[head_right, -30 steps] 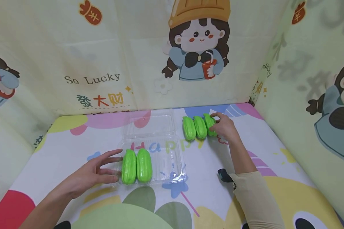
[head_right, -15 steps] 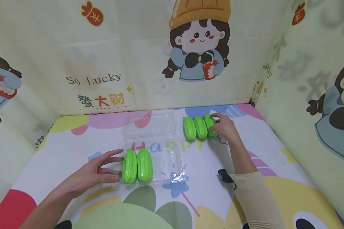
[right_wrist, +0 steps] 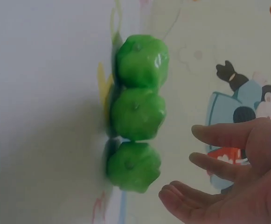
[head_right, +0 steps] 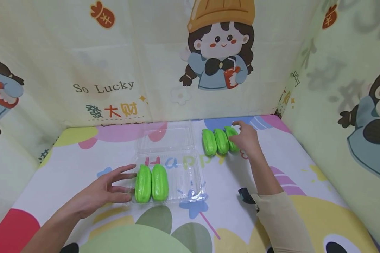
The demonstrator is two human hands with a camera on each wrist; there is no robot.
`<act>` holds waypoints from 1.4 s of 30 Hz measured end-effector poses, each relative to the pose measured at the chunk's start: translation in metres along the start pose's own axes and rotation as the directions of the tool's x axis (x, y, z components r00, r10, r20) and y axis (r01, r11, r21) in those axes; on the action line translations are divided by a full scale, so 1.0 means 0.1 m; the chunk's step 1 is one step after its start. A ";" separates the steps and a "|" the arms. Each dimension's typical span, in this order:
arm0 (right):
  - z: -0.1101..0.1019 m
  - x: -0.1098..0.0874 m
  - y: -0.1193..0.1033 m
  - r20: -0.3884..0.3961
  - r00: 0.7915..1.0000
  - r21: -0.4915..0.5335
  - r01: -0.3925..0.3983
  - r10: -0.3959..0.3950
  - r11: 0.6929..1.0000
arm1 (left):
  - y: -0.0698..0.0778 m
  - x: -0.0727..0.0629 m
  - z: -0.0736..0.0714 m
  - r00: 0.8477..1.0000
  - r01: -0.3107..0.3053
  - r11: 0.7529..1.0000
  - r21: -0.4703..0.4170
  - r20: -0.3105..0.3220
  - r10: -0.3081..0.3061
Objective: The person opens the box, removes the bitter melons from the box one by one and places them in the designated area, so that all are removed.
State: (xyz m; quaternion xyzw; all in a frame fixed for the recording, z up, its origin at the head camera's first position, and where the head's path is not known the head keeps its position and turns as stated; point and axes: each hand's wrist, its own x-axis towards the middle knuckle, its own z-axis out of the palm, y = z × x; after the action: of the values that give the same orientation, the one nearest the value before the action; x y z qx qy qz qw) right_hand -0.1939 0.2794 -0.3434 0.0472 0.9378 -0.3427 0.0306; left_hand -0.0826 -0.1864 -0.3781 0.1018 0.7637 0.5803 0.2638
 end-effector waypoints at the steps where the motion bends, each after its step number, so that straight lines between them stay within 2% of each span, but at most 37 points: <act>1: 0.01 -0.02 -0.03 -0.008 1.000 -0.002 0.011 -0.011 1.000 | 0.00 0.00 0.00 1.000 0.001 1.000 -0.001 0.000 -0.001; 10: 0.13 -0.14 -0.29 -0.032 0.995 0.024 0.100 -0.099 0.995 | 0.00 -0.02 -0.01 1.000 0.013 1.000 -0.014 -0.001 -0.013; 19: 0.37 -0.22 -0.51 0.038 0.987 0.040 0.156 -0.157 0.987 | 0.00 -0.02 -0.01 1.000 0.013 1.000 -0.026 -0.001 -0.013; 29: 0.55 -0.44 -0.76 0.120 0.967 0.107 0.213 -0.226 0.971 | 0.02 -0.02 -0.02 1.000 0.029 0.999 -0.017 0.000 -0.029; 36: 0.66 -0.60 -0.92 0.205 0.930 0.144 0.278 -0.304 0.950 | 0.03 -0.01 -0.03 0.999 0.032 0.999 -0.008 -0.008 -0.033; 42: 0.79 -0.69 -1.01 0.292 0.895 0.167 0.298 -0.336 0.940 | 0.02 -0.01 -0.02 1.000 0.023 1.000 -0.016 -0.003 -0.023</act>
State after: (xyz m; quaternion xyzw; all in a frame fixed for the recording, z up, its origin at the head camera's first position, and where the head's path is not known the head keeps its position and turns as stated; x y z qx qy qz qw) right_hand -0.1340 0.1463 -0.3329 -0.1603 0.8938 -0.4010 0.1212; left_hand -0.0832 -0.1882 -0.3755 0.0901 0.7606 0.5834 0.2701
